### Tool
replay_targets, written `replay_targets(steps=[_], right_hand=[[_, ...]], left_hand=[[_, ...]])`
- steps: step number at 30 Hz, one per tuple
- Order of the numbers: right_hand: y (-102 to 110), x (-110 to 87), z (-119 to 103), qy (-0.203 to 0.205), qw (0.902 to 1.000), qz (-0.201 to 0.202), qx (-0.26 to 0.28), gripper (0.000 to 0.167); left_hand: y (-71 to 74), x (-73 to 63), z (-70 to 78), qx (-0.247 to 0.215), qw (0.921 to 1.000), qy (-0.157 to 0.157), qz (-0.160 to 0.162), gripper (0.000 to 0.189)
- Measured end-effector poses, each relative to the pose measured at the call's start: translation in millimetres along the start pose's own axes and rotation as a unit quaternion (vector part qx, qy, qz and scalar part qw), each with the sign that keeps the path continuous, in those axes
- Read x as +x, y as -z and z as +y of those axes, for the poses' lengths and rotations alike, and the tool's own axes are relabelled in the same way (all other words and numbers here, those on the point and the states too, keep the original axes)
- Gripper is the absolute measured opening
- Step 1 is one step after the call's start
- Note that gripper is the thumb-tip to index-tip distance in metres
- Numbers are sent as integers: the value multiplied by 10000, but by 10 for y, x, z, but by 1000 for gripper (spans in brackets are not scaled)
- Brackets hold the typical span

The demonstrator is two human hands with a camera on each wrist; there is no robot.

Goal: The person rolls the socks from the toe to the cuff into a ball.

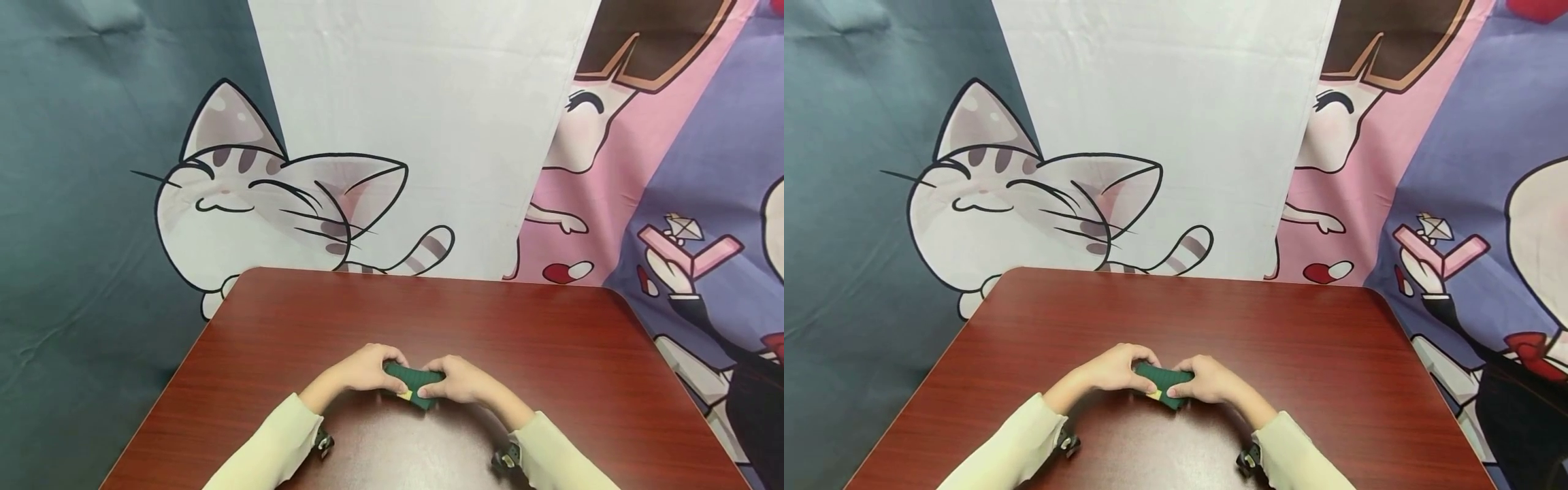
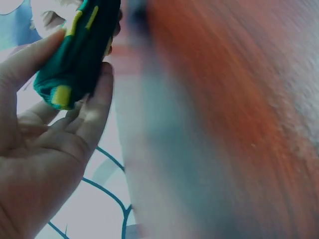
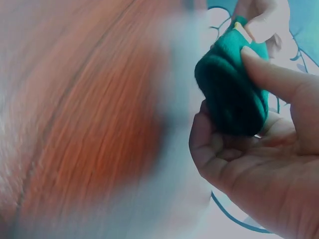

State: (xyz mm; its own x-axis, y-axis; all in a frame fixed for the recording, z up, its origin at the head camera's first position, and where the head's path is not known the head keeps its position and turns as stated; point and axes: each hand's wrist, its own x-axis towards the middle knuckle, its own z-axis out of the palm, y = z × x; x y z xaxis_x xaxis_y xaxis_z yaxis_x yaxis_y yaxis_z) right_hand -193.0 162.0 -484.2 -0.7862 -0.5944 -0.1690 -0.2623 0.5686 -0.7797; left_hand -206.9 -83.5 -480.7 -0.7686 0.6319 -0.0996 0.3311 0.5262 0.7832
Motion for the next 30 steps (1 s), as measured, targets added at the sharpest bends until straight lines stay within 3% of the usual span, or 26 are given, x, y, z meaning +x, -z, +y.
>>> replay_targets(steps=[6, 12, 17, 21, 30], right_hand=[[24, -116, -63, -185, 9927, 137, 1183, 26], [17, -205, -187, -164, 9761, 290, 2148, 36], [-83, -241, -250, -300, 9571, 510, 2836, 40], [-174, -271, -282, -348, 9432, 635, 3242, 48], [-288, -377, -404, -286, 9282, 756, 3633, 48]], left_hand=[[59, -54, 154, -1007, 9931, -364, 468, 25], [51, -50, 287, -2168, 9705, -479, 935, 30], [66, -13, 343, -2494, 9595, -619, 1155, 33], [119, -22, 362, -2421, 9627, -663, 1016, 31], [213, 8, 411, -1977, 9739, -1055, 361, 30]])
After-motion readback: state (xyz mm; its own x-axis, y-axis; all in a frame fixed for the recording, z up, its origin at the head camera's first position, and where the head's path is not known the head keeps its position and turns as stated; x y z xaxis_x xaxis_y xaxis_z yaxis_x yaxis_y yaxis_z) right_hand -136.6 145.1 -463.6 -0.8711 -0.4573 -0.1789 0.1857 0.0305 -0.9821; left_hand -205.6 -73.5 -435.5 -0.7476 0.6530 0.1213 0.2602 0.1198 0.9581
